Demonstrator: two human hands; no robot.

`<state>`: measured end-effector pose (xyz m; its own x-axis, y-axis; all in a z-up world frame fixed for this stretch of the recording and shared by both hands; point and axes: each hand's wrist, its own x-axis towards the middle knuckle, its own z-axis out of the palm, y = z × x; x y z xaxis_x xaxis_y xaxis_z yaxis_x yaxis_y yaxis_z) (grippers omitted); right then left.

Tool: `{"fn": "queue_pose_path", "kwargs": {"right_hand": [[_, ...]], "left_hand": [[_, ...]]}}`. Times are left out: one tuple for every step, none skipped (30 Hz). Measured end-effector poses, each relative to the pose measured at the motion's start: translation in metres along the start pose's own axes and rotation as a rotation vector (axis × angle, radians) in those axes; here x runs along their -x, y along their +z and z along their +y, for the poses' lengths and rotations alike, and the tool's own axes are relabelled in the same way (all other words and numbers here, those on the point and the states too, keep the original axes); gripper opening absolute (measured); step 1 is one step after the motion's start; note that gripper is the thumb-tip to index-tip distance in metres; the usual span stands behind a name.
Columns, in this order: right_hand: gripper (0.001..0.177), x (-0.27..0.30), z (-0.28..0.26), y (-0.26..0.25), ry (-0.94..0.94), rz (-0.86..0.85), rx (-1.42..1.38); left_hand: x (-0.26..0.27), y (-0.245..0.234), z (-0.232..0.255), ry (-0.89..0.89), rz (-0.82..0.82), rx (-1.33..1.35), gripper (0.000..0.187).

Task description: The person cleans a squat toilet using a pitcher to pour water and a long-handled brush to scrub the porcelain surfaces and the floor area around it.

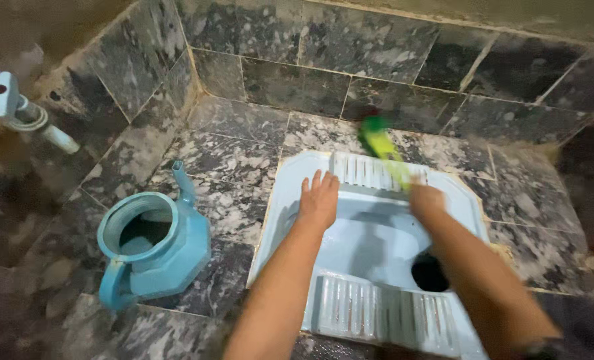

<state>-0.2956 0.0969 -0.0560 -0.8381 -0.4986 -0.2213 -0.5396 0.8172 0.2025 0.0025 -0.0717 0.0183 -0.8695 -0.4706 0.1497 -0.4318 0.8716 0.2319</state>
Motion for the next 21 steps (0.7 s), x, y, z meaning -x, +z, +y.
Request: {"fn": "queue_pose_path", "kwargs": {"right_hand": [[0.065,0.006,0.037,0.010,0.033,0.015,-0.001],[0.071,0.013,0.068,0.018,0.069,0.027,0.002],[0.067,0.016,0.091,0.022,0.144,0.008,-0.014],[0.063,0.020,0.111,0.026,0.221,-0.014,-0.031],[0.059,0.025,0.122,0.030,0.298,-0.035,-0.049],[0.071,0.028,0.128,0.032,0.338,-0.027,-0.083],[0.084,0.031,0.133,0.034,0.378,-0.019,-0.117],[0.098,0.030,0.130,0.033,0.411,-0.010,-0.151],[0.099,0.026,0.114,0.034,0.376,-0.010,-0.176],[0.099,0.020,0.088,0.038,0.344,-0.010,-0.197],[0.100,0.015,0.056,0.041,0.311,-0.009,-0.218],[0.101,0.014,0.031,0.040,0.282,-0.006,-0.237],[0.096,0.014,0.004,0.036,0.246,0.000,-0.283],[0.091,0.015,-0.037,0.034,0.203,0.002,-0.330],[0.086,0.019,-0.080,0.028,0.159,0.003,-0.377],[0.094,0.030,-0.118,0.022,0.079,-0.123,-0.254],[0.088,0.043,-0.155,0.015,0.091,-0.047,-0.325],[0.093,0.054,-0.182,0.004,0.051,-0.065,-0.325],[0.097,0.064,-0.209,-0.007,0.011,-0.083,-0.324],[0.094,0.072,-0.229,-0.019,-0.137,-0.027,-0.230],[0.090,0.078,-0.245,-0.029,-0.284,0.028,-0.135]], "left_hand": [[0.001,0.001,0.000,0.004,-0.007,0.001,0.061],[0.001,0.002,0.000,0.011,-0.012,-0.007,0.063],[0.001,0.003,0.000,0.018,-0.017,-0.015,0.064],[0.001,0.003,-0.001,0.029,-0.024,-0.024,0.065],[0.003,0.003,-0.001,0.029,-0.047,-0.020,0.067],[0.004,0.003,-0.001,0.028,-0.067,-0.015,0.068],[0.005,0.003,0.000,0.026,-0.086,-0.010,0.070],[0.005,0.001,-0.003,0.026,-0.070,-0.005,0.069],[0.005,0.001,-0.005,0.027,-0.053,-0.001,0.069],[0.005,0.002,-0.005,0.028,-0.037,0.009,0.068],[0.005,0.003,-0.010,0.022,-0.018,0.020,0.066],[0.004,0.003,-0.015,0.017,0.003,0.034,0.064],[0.003,0.003,-0.017,0.013,0.025,0.048,0.062],[0.002,0.003,-0.020,0.001,0.020,0.056,0.064],[0.000,0.003,-0.022,-0.011,0.014,0.064,0.065],[0.001,0.002,-0.028,-0.025,0.004,0.067,0.067],[0.004,0.001,-0.033,-0.036,0.000,0.078,0.066],[0.003,0.000,-0.038,-0.043,0.003,0.088,0.065],[0.002,-0.002,-0.043,-0.049,0.005,0.098,0.064],[0.002,-0.003,-0.048,-0.063,0.027,0.120,0.060],[0.002,-0.004,-0.055,-0.076,0.048,0.142,0.055]]}}
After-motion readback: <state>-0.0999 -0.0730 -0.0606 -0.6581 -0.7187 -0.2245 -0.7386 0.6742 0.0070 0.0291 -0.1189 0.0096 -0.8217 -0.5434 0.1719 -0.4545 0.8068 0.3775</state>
